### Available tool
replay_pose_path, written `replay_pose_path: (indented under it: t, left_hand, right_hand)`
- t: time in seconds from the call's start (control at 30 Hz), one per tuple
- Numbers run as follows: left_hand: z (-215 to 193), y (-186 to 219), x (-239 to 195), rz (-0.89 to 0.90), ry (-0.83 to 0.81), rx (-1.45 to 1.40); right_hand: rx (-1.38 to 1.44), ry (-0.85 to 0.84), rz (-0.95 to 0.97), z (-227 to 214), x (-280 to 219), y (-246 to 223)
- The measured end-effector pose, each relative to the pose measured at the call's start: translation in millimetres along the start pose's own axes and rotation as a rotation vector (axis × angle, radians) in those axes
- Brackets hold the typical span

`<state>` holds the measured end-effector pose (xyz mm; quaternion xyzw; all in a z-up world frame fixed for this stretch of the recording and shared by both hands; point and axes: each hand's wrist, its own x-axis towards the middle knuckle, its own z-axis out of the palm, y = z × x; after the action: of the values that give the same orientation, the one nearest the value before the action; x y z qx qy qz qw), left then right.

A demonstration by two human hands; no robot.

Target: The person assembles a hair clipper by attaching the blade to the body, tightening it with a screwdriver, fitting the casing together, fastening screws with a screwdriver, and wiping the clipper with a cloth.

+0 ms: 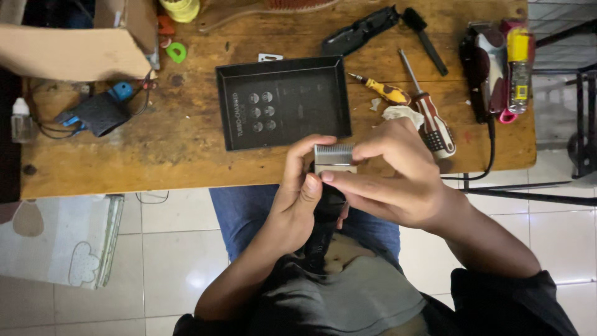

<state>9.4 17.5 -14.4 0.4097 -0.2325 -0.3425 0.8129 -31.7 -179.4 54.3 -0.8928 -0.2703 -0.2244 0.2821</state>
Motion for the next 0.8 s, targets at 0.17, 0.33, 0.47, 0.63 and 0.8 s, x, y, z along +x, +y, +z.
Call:
replay_pose_path:
  t: [0.17, 0.33, 0.47, 0.63, 0.8]
  left_hand:
    - [2, 0, 5, -0.020, 0.005, -0.001]
    - [4, -3, 8, -0.019, -0.013, -0.022]
    - [5, -4, 9, -0.035, -0.013, -0.028]
    - [6, -3, 9, -0.034, 0.002, -0.009]
    - [4, 1, 8, -0.044, 0.010, -0.025]
  right_hand:
    - [-0.010, 0.006, 0.014, -3, -3, 1]
    - [0.005, 0.030, 0.036, -5, -7, 2]
    - [0.024, 0.043, 0.058, -4, -9, 3]
    - [0.024, 0.030, 0.066, 0, -25, 11]
    - [0.127, 0.301, 0.232, -1, -58, 28]
